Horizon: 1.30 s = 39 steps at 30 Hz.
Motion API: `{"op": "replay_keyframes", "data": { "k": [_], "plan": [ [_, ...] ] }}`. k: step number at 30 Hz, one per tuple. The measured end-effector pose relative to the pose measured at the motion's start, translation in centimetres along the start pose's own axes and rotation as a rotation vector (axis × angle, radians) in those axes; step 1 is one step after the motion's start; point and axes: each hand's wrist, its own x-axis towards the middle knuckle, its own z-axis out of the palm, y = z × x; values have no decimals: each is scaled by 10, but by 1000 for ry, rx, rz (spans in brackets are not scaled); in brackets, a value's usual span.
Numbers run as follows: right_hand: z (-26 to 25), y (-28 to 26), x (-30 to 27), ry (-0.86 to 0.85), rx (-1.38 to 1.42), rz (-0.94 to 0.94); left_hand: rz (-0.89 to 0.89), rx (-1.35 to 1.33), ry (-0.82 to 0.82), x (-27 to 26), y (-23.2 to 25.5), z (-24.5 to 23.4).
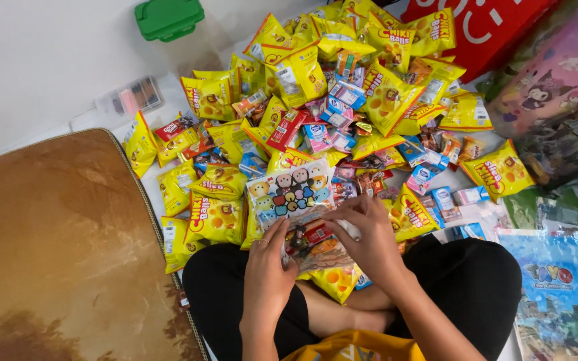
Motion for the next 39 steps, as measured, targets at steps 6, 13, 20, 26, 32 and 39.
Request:
{"op": "replay_keyframes", "data": {
  "k": [6,13,20,26,32,39],
  "plan": [
    [-10,20,-6,-209,-392,-116,14,0,25,-1,-1,2],
    [-2,35,-4,-361,-331,196,-49,78,-17,-1,0,-8],
    [0,41,3,-358,-297,201,-182,67,-122,6,13,-24],
    [-15,26,17,-363,-296,196,-120,91,-121,15,18,-38],
    [-35,3,37,-347,-310,156,-23,115,-51,25,27,-56],
    [-50,-13,46,-305,-270,-29,100,148,22,30,35,-69]
  ]
}}
